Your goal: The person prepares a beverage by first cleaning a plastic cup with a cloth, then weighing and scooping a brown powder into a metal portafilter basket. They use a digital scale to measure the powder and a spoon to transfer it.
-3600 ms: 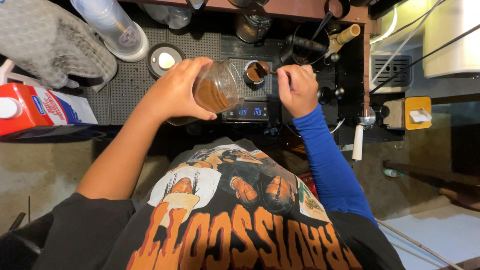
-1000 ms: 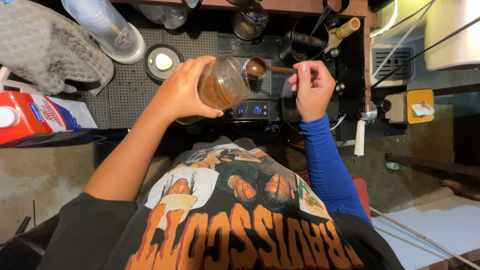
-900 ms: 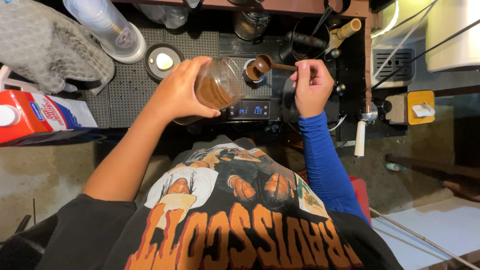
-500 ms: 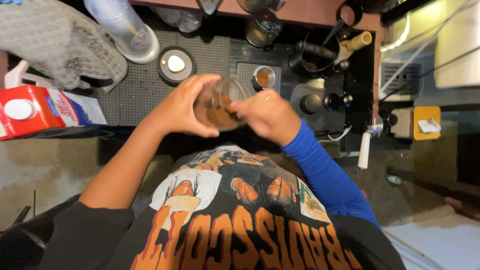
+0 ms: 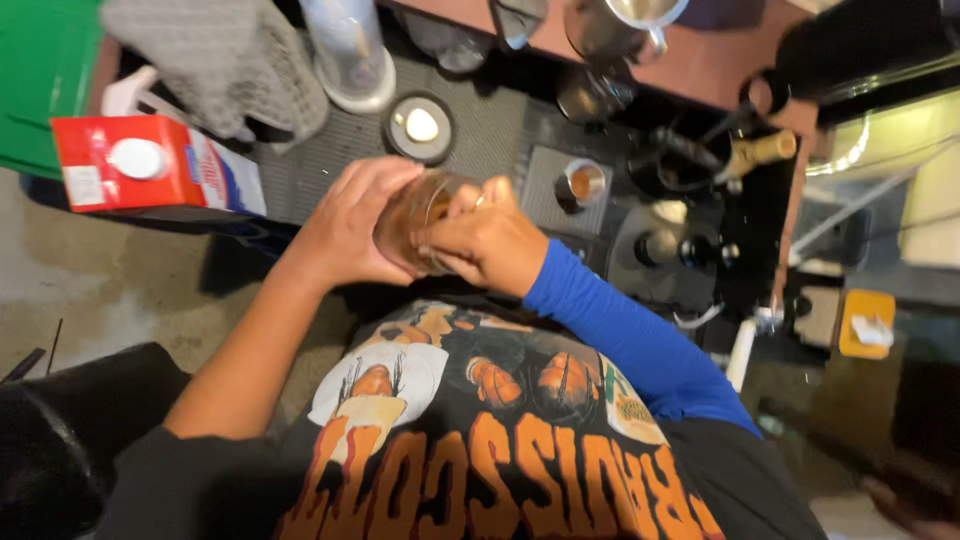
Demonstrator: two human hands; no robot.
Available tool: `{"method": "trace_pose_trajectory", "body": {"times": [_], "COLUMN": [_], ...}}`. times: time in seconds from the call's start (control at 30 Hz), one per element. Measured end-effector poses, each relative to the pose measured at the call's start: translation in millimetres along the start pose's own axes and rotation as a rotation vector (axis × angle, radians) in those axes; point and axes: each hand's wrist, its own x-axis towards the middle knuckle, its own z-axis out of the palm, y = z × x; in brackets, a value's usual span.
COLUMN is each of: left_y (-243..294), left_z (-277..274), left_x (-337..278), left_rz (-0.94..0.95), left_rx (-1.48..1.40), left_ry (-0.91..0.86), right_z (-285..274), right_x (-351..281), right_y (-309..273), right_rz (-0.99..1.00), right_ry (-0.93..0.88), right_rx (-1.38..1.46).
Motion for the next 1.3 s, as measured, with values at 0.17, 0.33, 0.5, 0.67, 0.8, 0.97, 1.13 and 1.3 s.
{"method": "trace_pose_trajectory", "body": {"times": [0.17, 0.33, 0.5, 0.67, 0.8, 0.97, 1.13, 1.3], "left_y": [-8, -19, -33, -55, -77, -103, -120, -126], "left_z": [-6, -8, -1, 27, 63, 98, 111, 114], "left_x": [-41, -67, -78, -63, -33, -25, -35, -32], "left_rz": [-0.200, -0.225, -0.365, -0.338, -0.259, -0.266, -0.371, -0.415], "left_rx": [-0.049, -0.006, -0.035, -0.105, -0.165, -0.155, -0.174, -0.147], "left_ry": [0.087, 0.217, 0.307, 0.324, 0.394, 0.430, 0.358, 0.250], "right_z": [18, 30, 67, 74, 18, -7, -9, 14], "right_x": [25, 44, 77, 62, 47, 55, 76, 87], "right_y": [0, 20, 103, 131, 104, 46, 28, 21], "right_rz": [-0.022, -0.123, 0.383, 0.402, 0.327, 0.058, 0.044, 0.238], "right_ry": [-0.121, 0.047, 0.088, 0.133, 0.244, -0.026, -0.022, 0.043], "right_rx": [0.009, 0.111, -0.214, -0.022, 0.558, 0.013, -0.174, -0.200]}}
